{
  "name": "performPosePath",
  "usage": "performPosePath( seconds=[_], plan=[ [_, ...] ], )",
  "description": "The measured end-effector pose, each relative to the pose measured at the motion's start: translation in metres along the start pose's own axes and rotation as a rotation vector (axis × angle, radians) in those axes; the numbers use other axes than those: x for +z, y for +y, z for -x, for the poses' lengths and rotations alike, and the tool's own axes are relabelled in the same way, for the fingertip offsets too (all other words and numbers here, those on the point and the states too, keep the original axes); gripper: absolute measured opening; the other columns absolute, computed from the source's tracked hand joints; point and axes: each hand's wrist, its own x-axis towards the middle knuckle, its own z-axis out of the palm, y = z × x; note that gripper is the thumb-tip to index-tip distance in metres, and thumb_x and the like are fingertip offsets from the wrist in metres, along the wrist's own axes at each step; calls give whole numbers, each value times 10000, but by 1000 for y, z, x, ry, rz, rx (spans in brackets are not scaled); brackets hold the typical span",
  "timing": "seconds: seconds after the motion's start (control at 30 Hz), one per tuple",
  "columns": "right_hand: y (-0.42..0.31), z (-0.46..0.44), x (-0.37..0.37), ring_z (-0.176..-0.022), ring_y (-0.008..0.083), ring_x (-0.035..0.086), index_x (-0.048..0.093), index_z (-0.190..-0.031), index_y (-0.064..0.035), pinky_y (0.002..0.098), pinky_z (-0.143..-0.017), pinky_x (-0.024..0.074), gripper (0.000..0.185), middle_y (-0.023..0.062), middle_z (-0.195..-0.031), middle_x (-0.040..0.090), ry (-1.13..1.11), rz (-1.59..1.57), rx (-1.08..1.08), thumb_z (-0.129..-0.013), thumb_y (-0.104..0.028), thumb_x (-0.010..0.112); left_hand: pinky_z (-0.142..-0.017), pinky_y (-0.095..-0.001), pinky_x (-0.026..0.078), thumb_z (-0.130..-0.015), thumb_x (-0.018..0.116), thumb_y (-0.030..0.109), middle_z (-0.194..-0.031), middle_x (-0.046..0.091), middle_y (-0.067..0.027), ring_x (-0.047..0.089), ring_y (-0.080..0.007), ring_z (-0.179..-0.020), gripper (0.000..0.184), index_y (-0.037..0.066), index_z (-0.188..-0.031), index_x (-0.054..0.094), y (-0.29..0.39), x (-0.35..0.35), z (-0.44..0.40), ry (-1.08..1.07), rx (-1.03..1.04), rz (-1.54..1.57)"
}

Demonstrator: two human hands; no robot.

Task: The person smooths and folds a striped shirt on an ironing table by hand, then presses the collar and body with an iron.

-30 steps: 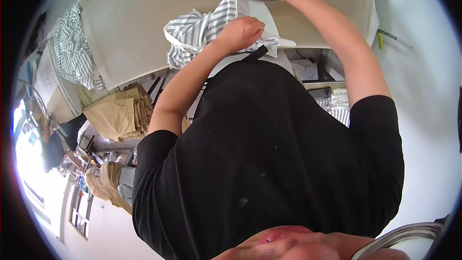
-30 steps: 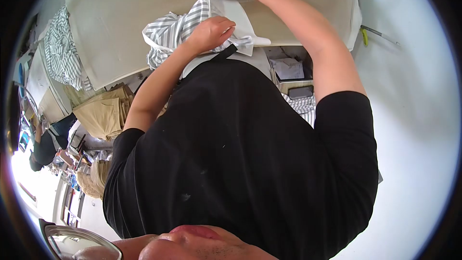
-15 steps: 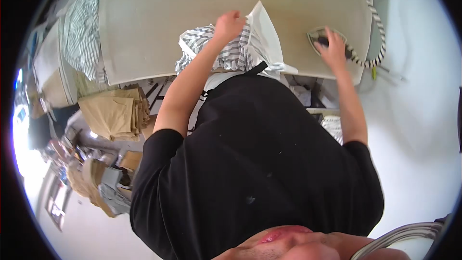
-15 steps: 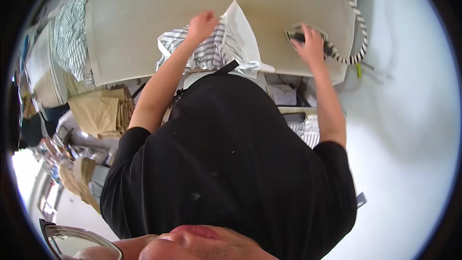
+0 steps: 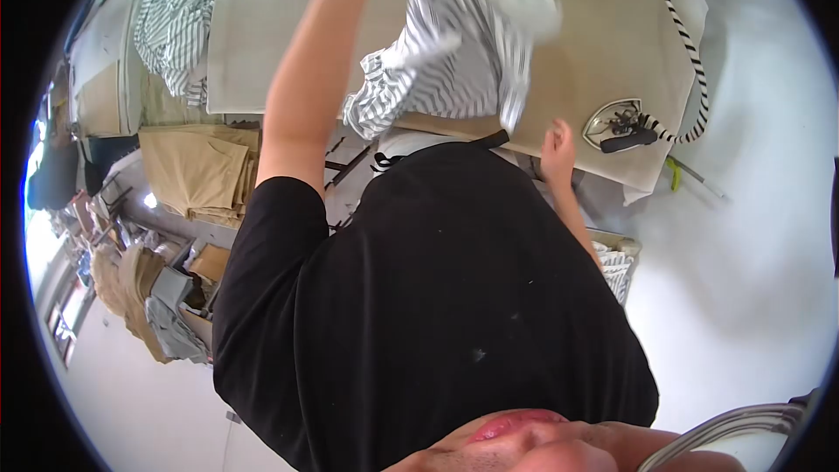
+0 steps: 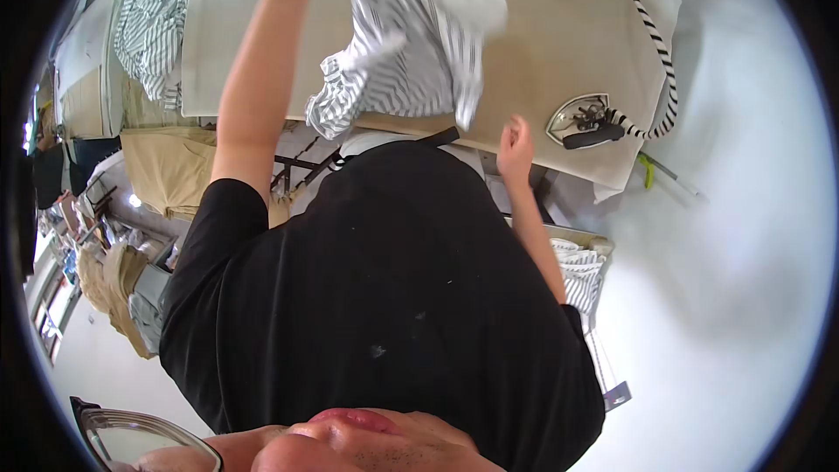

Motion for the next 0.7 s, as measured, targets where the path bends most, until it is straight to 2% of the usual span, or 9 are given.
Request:
performPosePath(
  seconds=[0.03,0.13,0.17,0.23,0.3,0.4,0.43,0.5,0.7],
  plan=[
    [-9,-16,3,-725,173,668,666,-1181,13,346,-657,527,300,124,-894,737,-59,57,-47,-1010,-231,633,-782,-400,567,-1048,596,288,-960,655,-87,678,-245,-888,256,72,-1185,601,53,24,43,-23,259,104],
    [11,-70,31,-747,145,679,666,-1229,-8,288,-670,524,356,76,-900,734,-267,182,-137,-986,-267,683,-828,-448,572,-1022,627,297,-1065,689,-135,689,-303,-939,334,77,-1271,588,54,-45,6,188,406,-76],
    [11,-83,43,-747,145,679,666,-1229,-8,288,-670,524,356,76,-900,734,-263,175,-144,-986,-267,683,-767,-423,536,-1011,629,359,-978,670,-97,648,-251,-876,341,81,-1208,638,28,-76,43,280,328,-386],
    [3,-98,70,-905,167,720,617,-1315,-11,324,-738,549,509,106,-1081,756,-515,-97,258,-944,-339,735,-645,-374,464,-987,635,483,-805,632,-20,564,-147,-750,418,88,-1081,738,-17,-148,74,468,155,-1005],
    [-25,-91,96,-972,164,706,594,-1352,-21,325,-771,543,550,99,-1159,736,-554,-275,365,-933,-341,749,-744,-385,529,-970,657,462,-1039,720,-42,644,-181,-853,413,94,-1142,732,-77,-186,134,250,-289,-882],
    [-65,-59,125,-1078,161,673,551,-1399,-37,332,-836,531,620,79,-1259,697,-635,-560,491,-910,-342,778,-761,-354,542,-947,692,495,-1014,708,-57,638,-163,-830,502,57,-1190,691,-136,-121,226,229,-680,-614],
    [-75,-53,133,-1117,162,653,530,-1411,-43,338,-866,524,648,65,-1280,677,-676,-668,488,-898,-340,791,-788,-361,556,-951,716,382,-1047,718,-65,669,-179,-862,461,11,-1222,664,-143,-90,241,257,-753,-719],
    [-87,-55,157,-1108,160,653,533,-1396,-50,339,-871,523,621,54,-1252,677,-660,-737,516,-902,-324,790,-827,-377,570,-963,713,238,-1092,727,-81,699,-200,-940,378,-22,-1230,646,-204,-79,256,-43,-382,-310],
    [-136,-92,157,-1015,141,638,562,-1289,-89,323,-841,502,418,9,-1119,667,-629,-1300,453,-943,-229,751,-860,-386,590,-959,678,113,-1115,729,-94,714,-214,-994,295,-13,-1224,650,-119,-28,240,39,-335,56]
  ],
)
